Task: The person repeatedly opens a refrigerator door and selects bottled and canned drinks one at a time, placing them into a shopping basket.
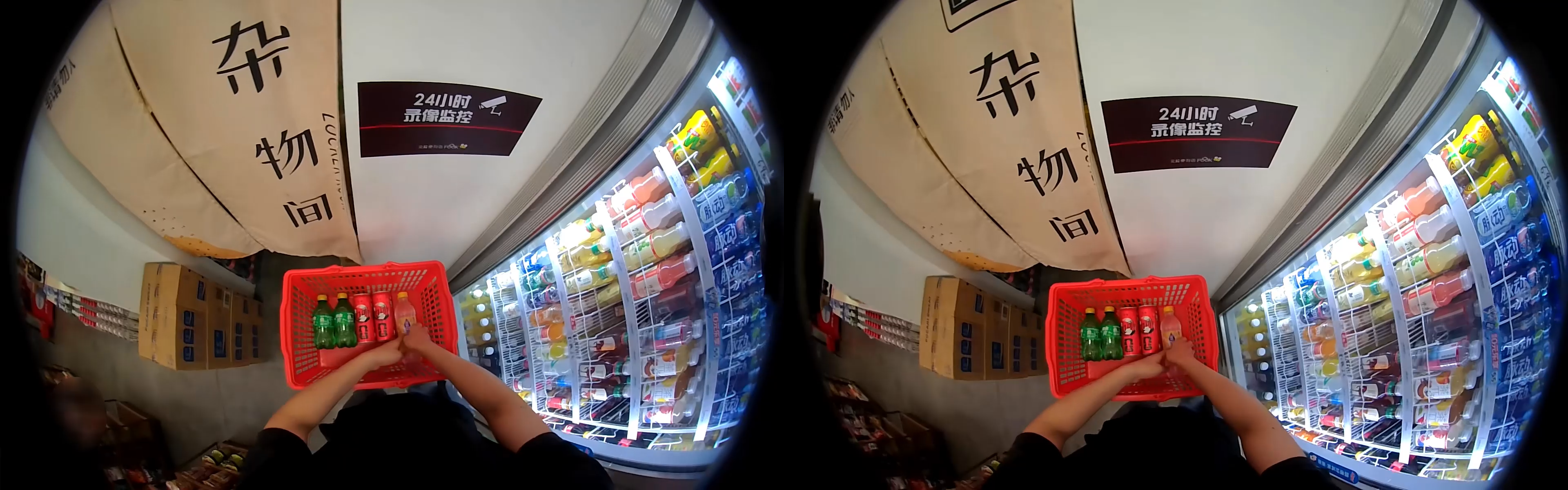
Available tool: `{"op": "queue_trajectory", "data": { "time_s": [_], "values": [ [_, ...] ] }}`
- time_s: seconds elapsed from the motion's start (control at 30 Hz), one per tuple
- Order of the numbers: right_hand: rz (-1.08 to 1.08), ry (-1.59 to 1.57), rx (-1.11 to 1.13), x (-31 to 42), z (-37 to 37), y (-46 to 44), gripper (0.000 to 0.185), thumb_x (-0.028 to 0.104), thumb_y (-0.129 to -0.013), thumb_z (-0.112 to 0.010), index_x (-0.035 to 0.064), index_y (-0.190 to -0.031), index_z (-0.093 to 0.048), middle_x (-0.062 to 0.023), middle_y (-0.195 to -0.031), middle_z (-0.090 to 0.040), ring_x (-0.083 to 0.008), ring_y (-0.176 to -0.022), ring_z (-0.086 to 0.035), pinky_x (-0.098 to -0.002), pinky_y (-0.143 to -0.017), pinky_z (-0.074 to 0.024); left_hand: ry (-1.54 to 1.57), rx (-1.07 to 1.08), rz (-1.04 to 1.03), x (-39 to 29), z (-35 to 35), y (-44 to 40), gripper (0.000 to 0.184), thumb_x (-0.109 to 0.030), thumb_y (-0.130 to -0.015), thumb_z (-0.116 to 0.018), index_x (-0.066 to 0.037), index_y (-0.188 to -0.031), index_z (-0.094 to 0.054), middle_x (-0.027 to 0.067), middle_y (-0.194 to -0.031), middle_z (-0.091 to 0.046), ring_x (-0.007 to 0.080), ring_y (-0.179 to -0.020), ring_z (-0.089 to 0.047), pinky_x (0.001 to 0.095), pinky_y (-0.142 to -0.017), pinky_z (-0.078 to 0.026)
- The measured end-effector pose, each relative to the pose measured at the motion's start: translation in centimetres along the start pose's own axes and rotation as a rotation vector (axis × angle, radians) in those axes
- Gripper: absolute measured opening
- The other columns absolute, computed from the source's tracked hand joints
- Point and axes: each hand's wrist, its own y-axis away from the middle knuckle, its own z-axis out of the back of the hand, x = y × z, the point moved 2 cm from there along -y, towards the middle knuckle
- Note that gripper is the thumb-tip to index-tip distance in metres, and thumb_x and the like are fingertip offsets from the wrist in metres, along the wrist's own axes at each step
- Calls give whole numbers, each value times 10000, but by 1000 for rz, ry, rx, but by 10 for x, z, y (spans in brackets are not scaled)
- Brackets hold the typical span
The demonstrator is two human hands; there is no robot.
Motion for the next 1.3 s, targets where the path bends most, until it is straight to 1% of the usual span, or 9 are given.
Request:
{"op": "queue_trajectory", "data": {
  "time_s": [0.23, 0.37, 0.47, 0.53, 0.57, 0.63, 0.87, 1.03, 1.3],
  "values": [
    [80, -53, -32, 8, 24, 6, 658, 547, -835, -615, -29, -1152, -582, -266, -1075, -647, -389, -1015, -650, -471, -863, -531, 1, -21, 65, -72, 5, 68, 629, -55, -910, -549, -39, -1492, -309, 137, -1446, -457, 217, -1334, -422, 334, -1089, -346],
    [159, -72, -53, 23, 57, 37, 617, 448, -867, -621, -45, -1226, -524, -278, -1210, -595, -416, -1086, -619, -470, -901, -512, 129, -308, -74, -47, 24, 55, 557, -95, -954, -544, -53, -1472, -345, 164, -1395, -492, 210, -1270, -481, 329, -1046, -393],
    [170, -533, -221, 28, 83, 80, 543, 360, -916, -602, -22, -1291, -511, -235, -1231, -603, -366, -1042, -651, -409, -886, -522, 206, -413, -182, -55, 31, 59, 483, -108, -976, -529, -61, -1438, -400, 158, -1344, -530, 201, -1192, -539, 319, -1007, -424],
    [304, -1120, -247, 26, 91, 109, 444, 262, -989, -525, 33, -1366, -474, -172, -1238, -612, -290, -1040, -653, -352, -892, -521, 266, -445, -244, -73, 31, 75, 446, -105, -984, -516, -65, -1419, -429, 148, -1317, -551, 196, -1151, -566, 313, -989, -436],
    [293, -1131, -265, 25, 97, 129, 444, 262, -989, -525, 33, -1366, -474, -172, -1238, -612, -290, -1040, -653, -352, -892, -521, 234, -457, -277, -86, 31, 86, 423, -97, -988, -504, -65, -1406, -445, 141, -1307, -559, 191, -1136, -575, 304, -985, -438],
    [297, -1428, -141, 32, 120, 181, 373, 196, -1035, -426, 60, -1382, -451, -134, -1220, -606, -242, -1109, -612, -379, -935, -503, 177, -454, -353, -101, 29, 103, 391, -90, -999, -483, -57, -1388, -465, 119, -1284, -577, 179, -1129, -577, 294, -983, -438],
    [388, -1547, -170, 6, 159, 277, 428, 279, -1055, -371, 5, -1375, -444, -140, -1244, -589, -232, -1121, -597, -369, -968, -483, 171, -277, -429, -183, -19, 138, 375, -103, -998, -490, -18, -1362, -464, 139, -1315, -559, 167, -1128, -562, 294, -976, -439],
    [522, -1531, -387, -22, 157, 332, 480, 337, -1050, -384, 4, -1393, -430, -138, -1312, -549, -225, -1185, -555, -372, -1023, -435, -24, 1, -578, -198, -98, 125, 367, -136, -1010, -487, -21, -1358, -470, 131, -1287, -570, 171, -1108, -573, 292, -967, -445],
    [425, -1654, -1214, -153, 131, 488, 546, 420, -1024, -421, -4, -1366, -454, -142, -1294, -567, -221, -1172, -560, -363, -1002, -429, -36, 262, -603, -204, -272, 144, 368, -138, -1002, -498, -25, -1352, -489, 120, -1250, -590, 160, -1032, -597, 280, -884, -453]
  ]
}}
